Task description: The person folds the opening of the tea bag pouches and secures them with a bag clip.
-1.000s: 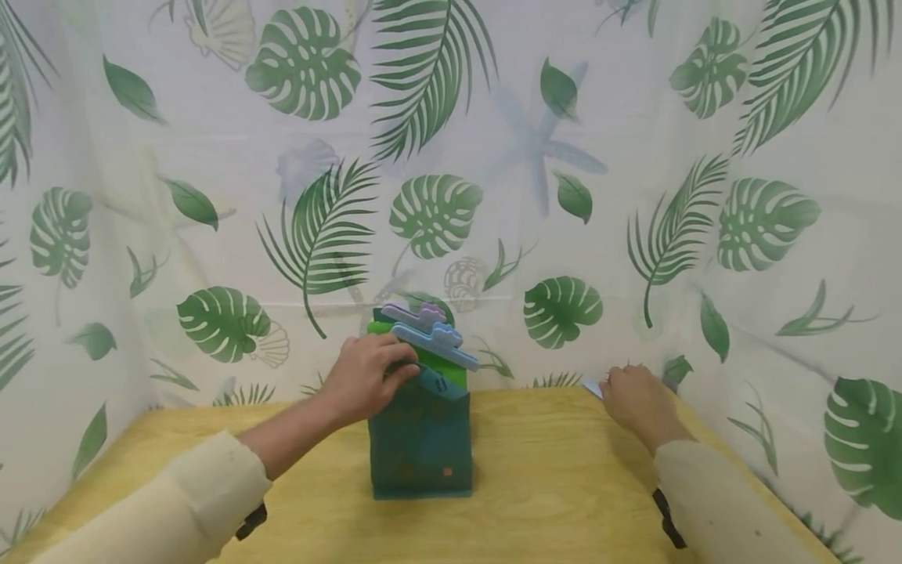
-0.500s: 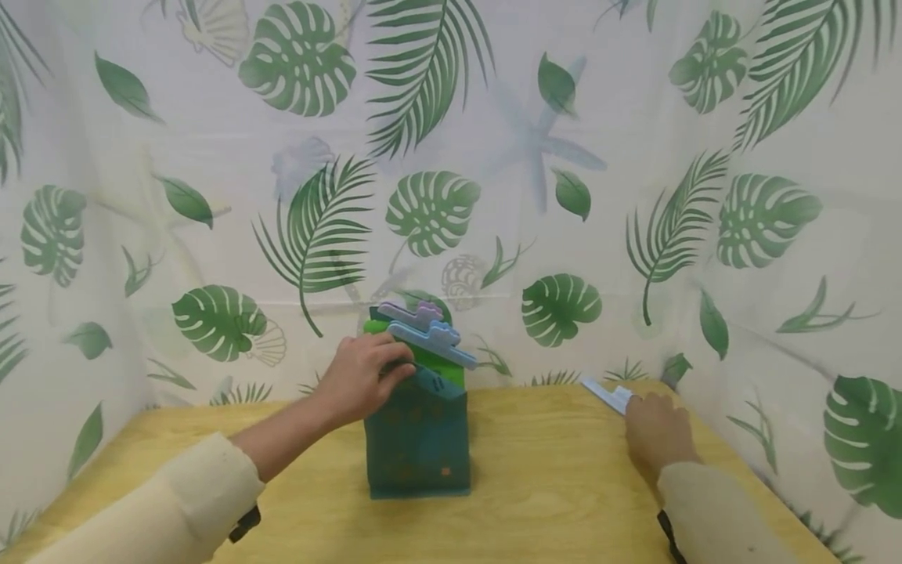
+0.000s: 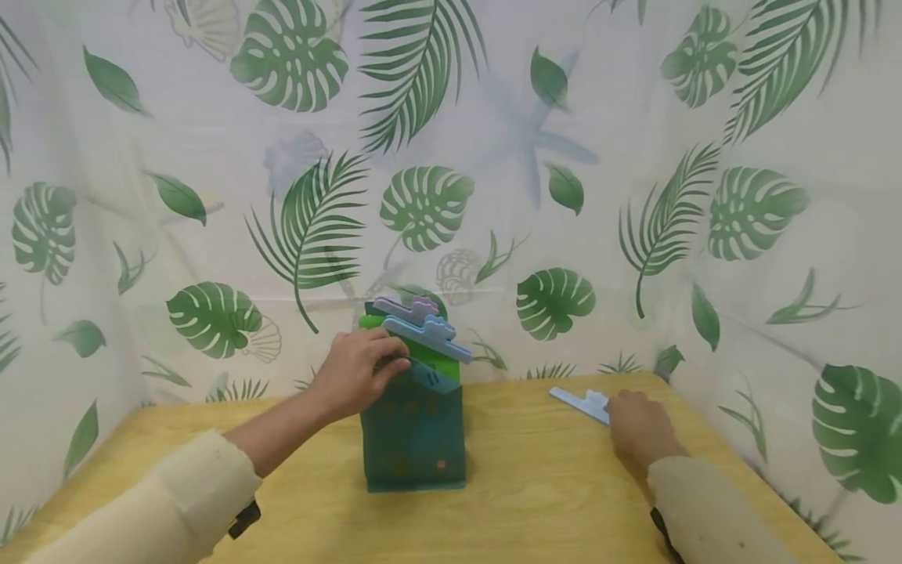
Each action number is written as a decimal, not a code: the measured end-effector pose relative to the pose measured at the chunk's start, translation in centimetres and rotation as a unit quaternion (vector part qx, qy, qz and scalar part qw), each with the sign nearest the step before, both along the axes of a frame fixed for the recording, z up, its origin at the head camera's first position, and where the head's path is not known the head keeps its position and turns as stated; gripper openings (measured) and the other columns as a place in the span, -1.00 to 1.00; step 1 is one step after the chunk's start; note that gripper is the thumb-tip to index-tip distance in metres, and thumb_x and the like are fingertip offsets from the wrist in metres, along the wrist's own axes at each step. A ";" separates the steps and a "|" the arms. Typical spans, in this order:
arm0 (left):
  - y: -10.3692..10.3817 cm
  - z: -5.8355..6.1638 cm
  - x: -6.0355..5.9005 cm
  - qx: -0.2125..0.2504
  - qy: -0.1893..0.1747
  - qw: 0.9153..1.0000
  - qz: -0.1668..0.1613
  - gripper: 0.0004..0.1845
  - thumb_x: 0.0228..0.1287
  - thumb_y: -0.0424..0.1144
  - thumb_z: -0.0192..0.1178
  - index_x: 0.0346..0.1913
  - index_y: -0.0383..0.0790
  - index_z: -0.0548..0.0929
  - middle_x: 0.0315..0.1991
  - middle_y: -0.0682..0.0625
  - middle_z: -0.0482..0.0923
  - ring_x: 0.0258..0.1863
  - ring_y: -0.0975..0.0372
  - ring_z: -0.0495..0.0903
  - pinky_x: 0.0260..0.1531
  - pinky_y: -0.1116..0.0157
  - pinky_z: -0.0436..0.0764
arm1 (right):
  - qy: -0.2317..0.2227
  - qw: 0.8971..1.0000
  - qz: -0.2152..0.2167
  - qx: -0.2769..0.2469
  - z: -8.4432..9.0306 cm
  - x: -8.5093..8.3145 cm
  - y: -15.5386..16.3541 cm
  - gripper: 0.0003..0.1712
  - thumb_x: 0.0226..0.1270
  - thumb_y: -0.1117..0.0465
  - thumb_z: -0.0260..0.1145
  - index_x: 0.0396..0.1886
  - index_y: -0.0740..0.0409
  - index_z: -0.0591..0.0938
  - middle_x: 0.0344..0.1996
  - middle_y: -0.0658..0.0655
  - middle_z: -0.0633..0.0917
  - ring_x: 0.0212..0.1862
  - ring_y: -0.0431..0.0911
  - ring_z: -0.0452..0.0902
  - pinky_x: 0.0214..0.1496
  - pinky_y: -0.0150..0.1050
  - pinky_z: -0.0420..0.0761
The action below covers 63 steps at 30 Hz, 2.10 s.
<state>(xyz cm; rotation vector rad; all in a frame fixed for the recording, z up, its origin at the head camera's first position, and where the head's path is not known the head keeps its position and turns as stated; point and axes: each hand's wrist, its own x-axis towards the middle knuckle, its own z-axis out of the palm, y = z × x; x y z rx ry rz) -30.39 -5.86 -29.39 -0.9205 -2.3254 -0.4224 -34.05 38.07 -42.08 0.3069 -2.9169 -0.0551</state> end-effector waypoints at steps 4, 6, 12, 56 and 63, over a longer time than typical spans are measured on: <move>0.0 0.0 0.1 -0.001 -0.004 1.000 0.001 -0.87 0.36 -0.10 0.27 -0.18 -0.03 0.75 -0.39 0.09 0.56 -0.42 0.20 0.47 -0.33 0.20 0.25 | -0.016 0.999 0.012 -0.037 0.3 0.2 -0.2 -0.80 0.19 0.49 0.14 -0.54 0.18 0.54 -0.49 0.09 0.54 -0.39 0.01 0.50 -0.26 0.04 0.59; 0.0 -0.1 0.1 0.001 -0.004 1.000 0.001 -0.87 0.36 -0.10 0.28 -0.18 -0.02 0.75 -0.39 0.10 0.56 -0.41 0.20 0.47 -0.33 0.20 0.26 | -0.019 0.998 0.030 -0.043 0.5 0.1 -0.2 -0.76 0.12 0.49 0.18 -0.62 0.11 0.50 -0.55 0.03 0.51 -0.44 -0.06 0.43 -0.31 -0.05 0.54; -0.2 -0.3 -0.1 0.005 -0.011 1.000 0.009 -0.89 0.34 -0.10 0.30 -0.18 -0.01 0.74 -0.38 0.11 0.57 -0.38 0.19 0.50 -0.31 0.17 0.30 | -0.057 0.993 0.101 -0.011 1.9 -0.2 -1.1 -0.67 -0.09 0.48 0.40 -0.69 0.03 0.46 -0.62 -0.08 0.44 -0.49 -0.16 0.29 -0.38 -0.24 0.40; 0.1 0.6 0.0 -0.005 -0.028 1.000 0.010 -0.86 0.38 -0.10 0.25 -0.15 -0.02 0.75 -0.32 0.07 0.61 -0.31 0.16 0.55 -0.26 0.11 0.33 | -0.153 0.962 0.219 -0.061 8.9 0.7 -9.7 -0.64 0.21 0.22 0.49 -0.04 0.22 0.60 -0.39 -0.05 0.64 -0.35 -0.26 0.48 -0.23 -0.23 0.55; -0.1 0.7 0.0 0.000 -0.012 1.000 0.009 -0.89 0.36 -0.10 0.27 -0.18 -0.01 0.74 -0.33 0.09 0.61 -0.33 0.18 0.54 -0.27 0.14 0.31 | -0.090 0.961 0.257 -0.046 14.8 0.8 -10.8 -0.74 0.25 0.14 0.47 -0.17 0.21 0.74 -0.40 -0.08 0.69 -0.37 -0.29 0.50 -0.25 -0.26 0.56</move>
